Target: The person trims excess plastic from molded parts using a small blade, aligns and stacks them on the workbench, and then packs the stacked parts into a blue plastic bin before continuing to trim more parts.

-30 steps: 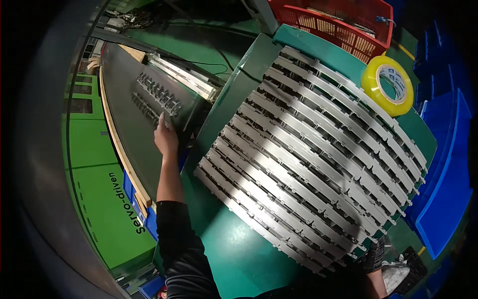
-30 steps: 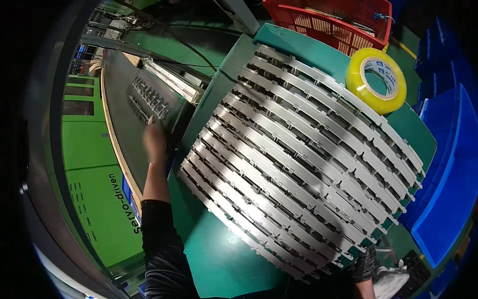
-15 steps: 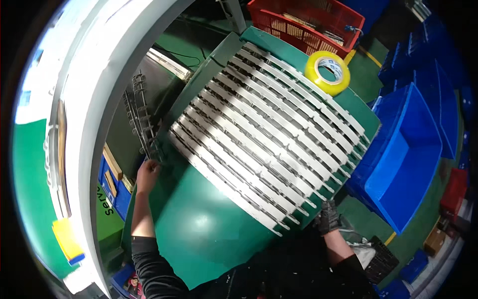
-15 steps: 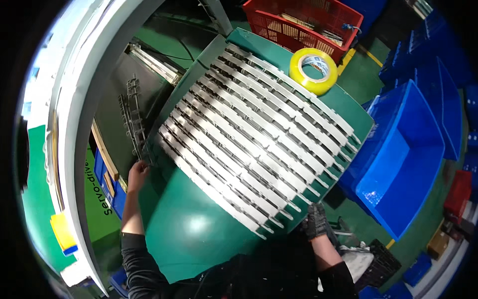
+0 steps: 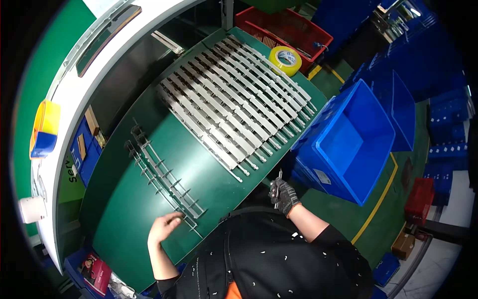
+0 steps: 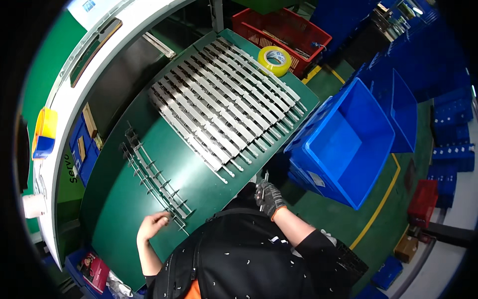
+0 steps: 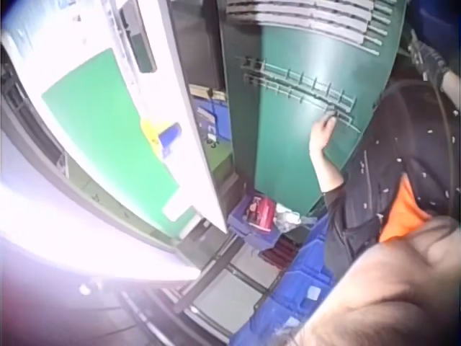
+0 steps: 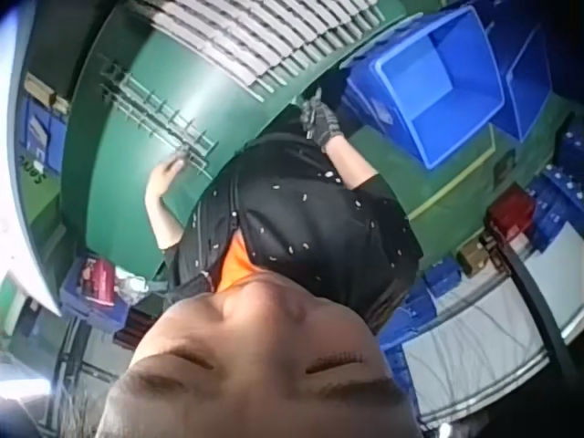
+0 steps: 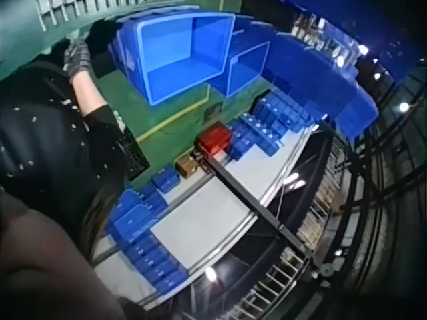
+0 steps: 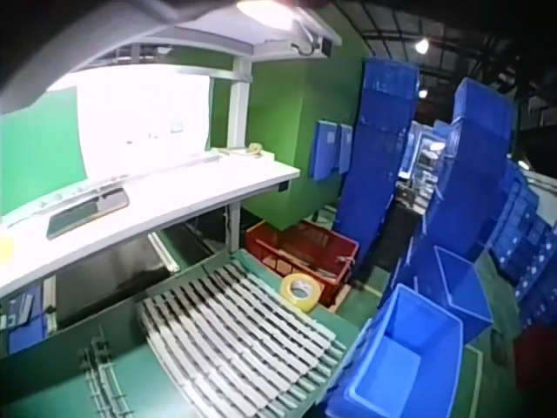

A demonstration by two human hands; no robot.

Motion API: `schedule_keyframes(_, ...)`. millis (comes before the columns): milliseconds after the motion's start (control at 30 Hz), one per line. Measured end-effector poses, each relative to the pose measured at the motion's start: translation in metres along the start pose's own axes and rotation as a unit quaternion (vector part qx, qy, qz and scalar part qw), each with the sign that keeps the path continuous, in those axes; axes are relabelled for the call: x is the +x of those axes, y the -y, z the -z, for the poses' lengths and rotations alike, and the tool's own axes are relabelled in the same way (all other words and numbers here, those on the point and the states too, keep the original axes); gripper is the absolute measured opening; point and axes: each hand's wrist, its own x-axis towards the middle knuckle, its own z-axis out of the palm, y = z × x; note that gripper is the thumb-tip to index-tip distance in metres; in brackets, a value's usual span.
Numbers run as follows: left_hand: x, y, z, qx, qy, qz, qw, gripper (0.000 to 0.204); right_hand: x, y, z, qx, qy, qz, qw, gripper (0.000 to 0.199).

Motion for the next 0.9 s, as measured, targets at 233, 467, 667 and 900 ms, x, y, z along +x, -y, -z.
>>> schedule_keyframes(233,0.062,0.042,-0.014,0.097,-0.465,0.176,0.862,0.077,-0.026,-0.035,-0.031,-0.384,0.172,0.104,0.901,0.017)
schedule_keyframes(467,0.071,0.066,-0.020,-0.047,-0.490,0.163,0.855,0.063,-0.033,-0.070,-0.108,-0.593,0.305,0.376,0.644,0.021)
schedule_keyframes(667,-0.009,0.019,-0.024,-0.225,-0.472,-0.003,0.853,0.035,-0.036,-0.068,-0.147,-0.581,0.367,0.282,0.669,0.019)
schedule_keyframes(900,-0.062,-0.037,-0.078,-0.069,-0.377,-0.054,0.922,0.050,-0.073,-0.075,-0.242,-0.467,0.323,0.241,0.787,0.018)
